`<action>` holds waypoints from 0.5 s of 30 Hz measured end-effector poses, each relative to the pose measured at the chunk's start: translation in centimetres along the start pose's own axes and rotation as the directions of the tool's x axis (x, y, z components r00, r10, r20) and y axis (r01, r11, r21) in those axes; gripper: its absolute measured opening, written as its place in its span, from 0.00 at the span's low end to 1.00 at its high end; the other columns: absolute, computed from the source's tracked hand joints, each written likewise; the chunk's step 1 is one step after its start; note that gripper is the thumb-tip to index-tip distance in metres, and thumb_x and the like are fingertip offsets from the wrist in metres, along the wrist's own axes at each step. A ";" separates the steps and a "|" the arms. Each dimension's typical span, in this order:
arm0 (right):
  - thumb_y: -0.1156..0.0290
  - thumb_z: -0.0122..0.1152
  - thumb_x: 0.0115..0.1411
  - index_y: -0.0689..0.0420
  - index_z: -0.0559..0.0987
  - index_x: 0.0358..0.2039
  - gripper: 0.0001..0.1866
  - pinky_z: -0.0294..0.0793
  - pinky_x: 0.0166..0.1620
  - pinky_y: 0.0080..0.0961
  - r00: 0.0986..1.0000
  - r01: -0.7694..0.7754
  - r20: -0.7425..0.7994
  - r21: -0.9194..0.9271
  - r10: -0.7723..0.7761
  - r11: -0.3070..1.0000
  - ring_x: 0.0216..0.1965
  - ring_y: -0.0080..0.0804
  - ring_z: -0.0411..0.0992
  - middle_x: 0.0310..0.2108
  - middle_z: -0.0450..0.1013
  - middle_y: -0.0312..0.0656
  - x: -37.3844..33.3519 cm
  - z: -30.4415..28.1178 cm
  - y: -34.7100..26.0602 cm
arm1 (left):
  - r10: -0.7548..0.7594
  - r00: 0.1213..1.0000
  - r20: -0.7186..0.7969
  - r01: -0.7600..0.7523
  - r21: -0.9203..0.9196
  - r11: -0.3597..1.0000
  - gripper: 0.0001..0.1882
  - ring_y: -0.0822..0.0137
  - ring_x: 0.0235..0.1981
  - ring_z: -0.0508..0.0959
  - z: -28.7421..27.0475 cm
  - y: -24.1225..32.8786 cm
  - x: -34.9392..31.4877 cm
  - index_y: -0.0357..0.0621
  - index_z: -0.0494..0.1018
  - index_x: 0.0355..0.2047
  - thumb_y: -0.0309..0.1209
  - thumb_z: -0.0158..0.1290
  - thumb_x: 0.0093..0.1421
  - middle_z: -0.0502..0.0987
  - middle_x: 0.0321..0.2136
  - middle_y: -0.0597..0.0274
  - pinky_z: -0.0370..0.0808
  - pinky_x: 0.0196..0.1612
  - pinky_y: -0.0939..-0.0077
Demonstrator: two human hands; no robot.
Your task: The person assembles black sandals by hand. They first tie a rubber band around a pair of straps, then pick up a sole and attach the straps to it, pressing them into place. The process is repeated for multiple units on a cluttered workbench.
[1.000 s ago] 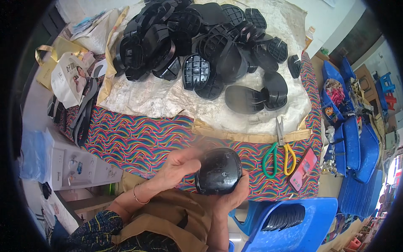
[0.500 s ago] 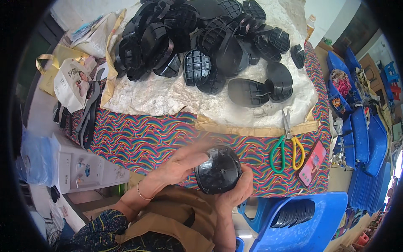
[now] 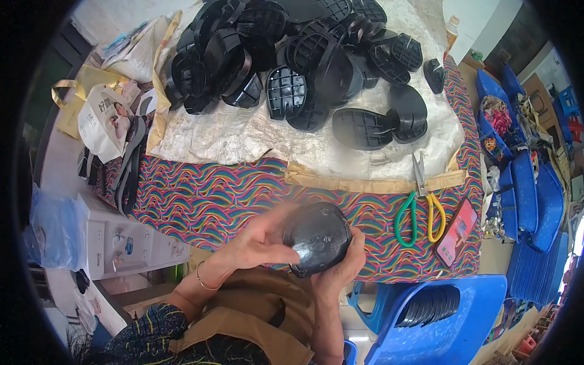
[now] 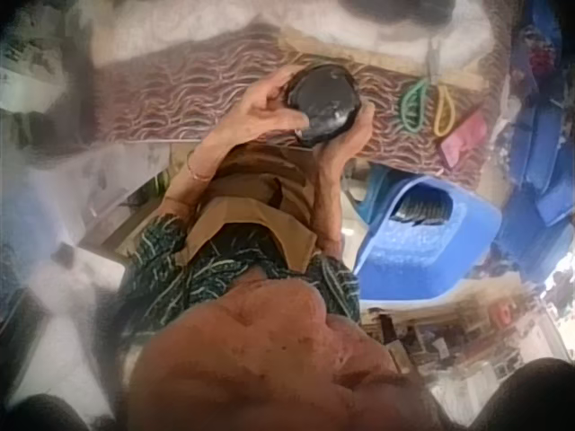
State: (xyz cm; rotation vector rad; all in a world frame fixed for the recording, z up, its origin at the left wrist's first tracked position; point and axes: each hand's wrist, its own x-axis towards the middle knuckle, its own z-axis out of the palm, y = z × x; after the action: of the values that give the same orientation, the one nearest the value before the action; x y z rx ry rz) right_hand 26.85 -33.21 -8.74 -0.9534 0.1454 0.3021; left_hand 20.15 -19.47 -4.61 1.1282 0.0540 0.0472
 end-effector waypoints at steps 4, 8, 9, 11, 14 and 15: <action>0.52 0.44 0.69 0.58 0.76 0.46 0.23 0.78 0.42 0.26 0.990 -0.132 0.060 0.099 0.126 0.986 0.40 0.28 0.77 0.40 0.77 0.40 -0.1 0.2 -0.3 | -0.164 0.983 -0.087 0.148 -0.166 0.975 0.24 0.71 0.55 0.70 -0.7 0.4 0.1 0.36 0.61 0.61 0.31 0.48 0.68 0.70 0.53 0.59 0.68 0.57 0.74; 0.52 0.43 0.69 0.58 0.75 0.51 0.24 0.79 0.44 0.27 0.951 -0.300 -0.029 0.171 0.309 0.939 0.38 0.29 0.78 0.42 0.77 0.41 -0.6 1.7 -0.7 | -0.109 0.980 -0.168 0.069 -0.226 0.972 0.22 0.68 0.55 0.71 -0.8 -0.6 0.8 0.37 0.63 0.60 0.30 0.48 0.68 0.72 0.52 0.59 0.67 0.58 0.71; 0.52 0.46 0.68 0.56 0.75 0.48 0.21 0.78 0.33 0.28 0.891 -0.424 -0.059 0.242 0.450 0.873 0.27 0.27 0.76 0.34 0.77 0.38 -0.6 2.5 -1.0 | -0.026 0.971 -0.236 -0.031 -0.232 0.972 0.21 0.72 0.52 0.71 0.0 -0.7 1.3 0.38 0.65 0.59 0.30 0.49 0.67 0.73 0.49 0.62 0.68 0.56 0.74; 0.50 0.47 0.67 0.54 0.75 0.45 0.21 0.73 0.24 0.27 0.744 -0.667 0.467 0.552 0.477 0.501 0.20 0.27 0.71 0.28 0.73 0.36 -1.0 0.2 1.7 | 0.105 0.954 -0.282 -0.159 -0.178 0.971 0.22 0.77 0.49 0.73 0.5 -0.9 1.9 0.40 0.68 0.56 0.25 0.56 0.61 0.76 0.45 0.64 0.70 0.54 0.77; 0.49 0.48 0.66 0.54 0.75 0.41 0.20 0.64 0.17 0.24 0.533 -0.841 0.788 0.453 0.308 0.297 0.16 0.27 0.64 0.21 0.67 0.34 -2.0 0.3 3.7 | 0.046 0.998 -0.049 -0.045 0.023 0.999 0.24 0.75 0.47 0.75 -0.7 -0.3 1.5 0.39 0.69 0.55 0.22 0.60 0.58 0.77 0.45 0.61 0.72 0.51 0.77; 0.49 0.47 0.66 0.55 0.74 0.40 0.21 0.63 0.17 0.23 0.517 -0.838 0.792 0.390 0.325 0.381 0.16 0.27 0.64 0.20 0.67 0.36 -2.1 0.3 3.9 | 0.040 0.994 -0.105 -0.038 0.020 0.999 0.25 0.75 0.42 0.78 -0.8 -0.4 1.6 0.38 0.70 0.53 0.20 0.62 0.55 0.79 0.42 0.61 0.75 0.46 0.79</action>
State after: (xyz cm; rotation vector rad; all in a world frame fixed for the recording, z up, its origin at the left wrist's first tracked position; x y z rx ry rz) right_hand 23.59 -31.29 -11.02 0.1644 0.0217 1.1836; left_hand 21.72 -18.80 -5.32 1.1445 0.1269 0.1415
